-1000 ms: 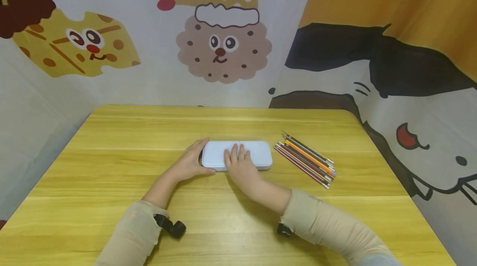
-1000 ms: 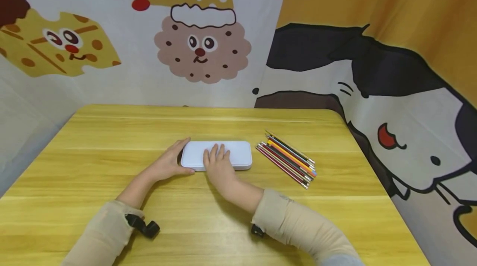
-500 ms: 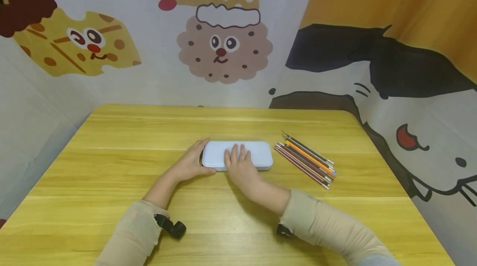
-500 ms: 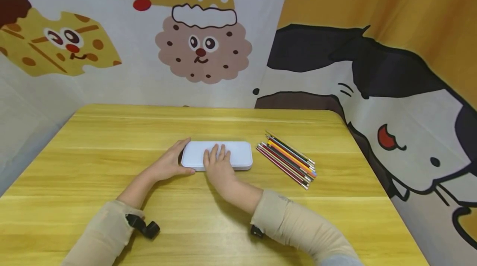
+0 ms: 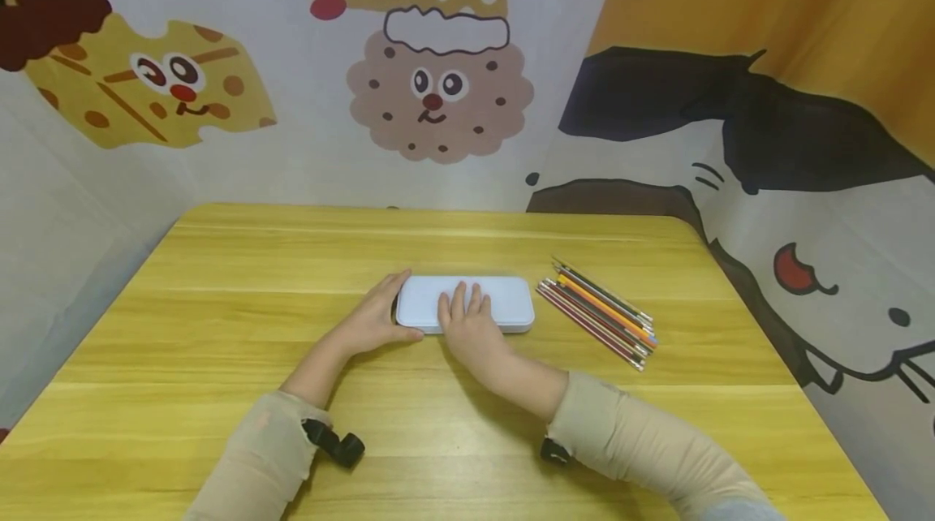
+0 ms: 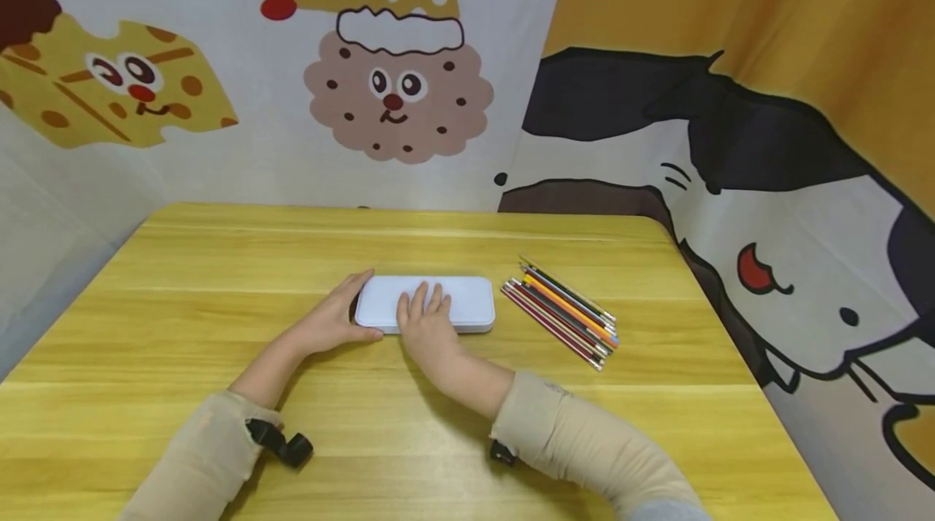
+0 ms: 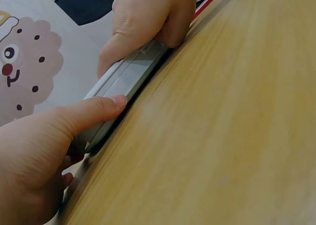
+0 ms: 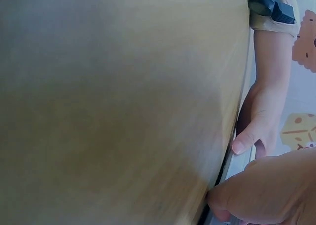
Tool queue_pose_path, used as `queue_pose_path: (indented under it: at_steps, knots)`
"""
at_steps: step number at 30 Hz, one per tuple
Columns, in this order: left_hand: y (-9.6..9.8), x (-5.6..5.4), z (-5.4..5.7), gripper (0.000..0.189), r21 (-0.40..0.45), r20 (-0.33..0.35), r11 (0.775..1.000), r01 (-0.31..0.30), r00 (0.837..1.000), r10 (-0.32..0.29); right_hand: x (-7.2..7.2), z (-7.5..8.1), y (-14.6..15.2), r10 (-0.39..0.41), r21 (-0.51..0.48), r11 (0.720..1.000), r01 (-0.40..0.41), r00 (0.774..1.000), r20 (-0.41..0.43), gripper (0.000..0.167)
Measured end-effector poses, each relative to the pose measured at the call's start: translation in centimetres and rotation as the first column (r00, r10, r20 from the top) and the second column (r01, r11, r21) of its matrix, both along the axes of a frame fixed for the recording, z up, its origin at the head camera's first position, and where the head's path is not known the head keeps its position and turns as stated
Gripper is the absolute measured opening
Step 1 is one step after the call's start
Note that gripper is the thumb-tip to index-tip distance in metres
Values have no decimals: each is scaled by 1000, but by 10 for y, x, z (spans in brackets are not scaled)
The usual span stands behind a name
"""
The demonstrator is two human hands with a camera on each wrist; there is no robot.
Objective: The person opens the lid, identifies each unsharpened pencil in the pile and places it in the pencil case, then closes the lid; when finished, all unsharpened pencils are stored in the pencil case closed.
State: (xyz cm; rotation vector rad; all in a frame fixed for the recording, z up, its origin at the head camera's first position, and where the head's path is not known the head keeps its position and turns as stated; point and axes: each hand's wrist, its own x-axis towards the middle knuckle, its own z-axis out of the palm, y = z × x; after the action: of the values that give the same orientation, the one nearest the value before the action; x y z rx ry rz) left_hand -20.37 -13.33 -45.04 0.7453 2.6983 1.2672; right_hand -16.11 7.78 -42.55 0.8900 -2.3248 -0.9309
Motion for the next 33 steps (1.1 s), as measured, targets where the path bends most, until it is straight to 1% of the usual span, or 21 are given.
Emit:
queue_pose_path:
  at_steps: [6,19,22,27,30,33]
  knots:
    - [0,0,1,110,20,7,1000,7,1000,-7,-1,-1,-1,-12,7,1000,12,1000,0,42]
    - [0,0,0,111,25,16,1000,11,1000,-12,-1,-3,-1,-19,10,1000,19,1000,-4,42]
    - [0,0,0,111,27,18,1000,14,1000,-15,-3,-3,-1,-4,-9,1000,3,1000,-23,40]
    - [0,1,1,112,32,28,999,8,1000,-9,-6,0,-2,31,-76,996,-36,997,-66,33]
    - [0,1,0,113,33,31,999,3,999,-5,-6,3,0,39,-79,996,-42,998,-47,35]
    - [1,-1,-2,113,38,40,999,-2,999,0,-4,6,3,45,-96,994,-45,999,0,37]
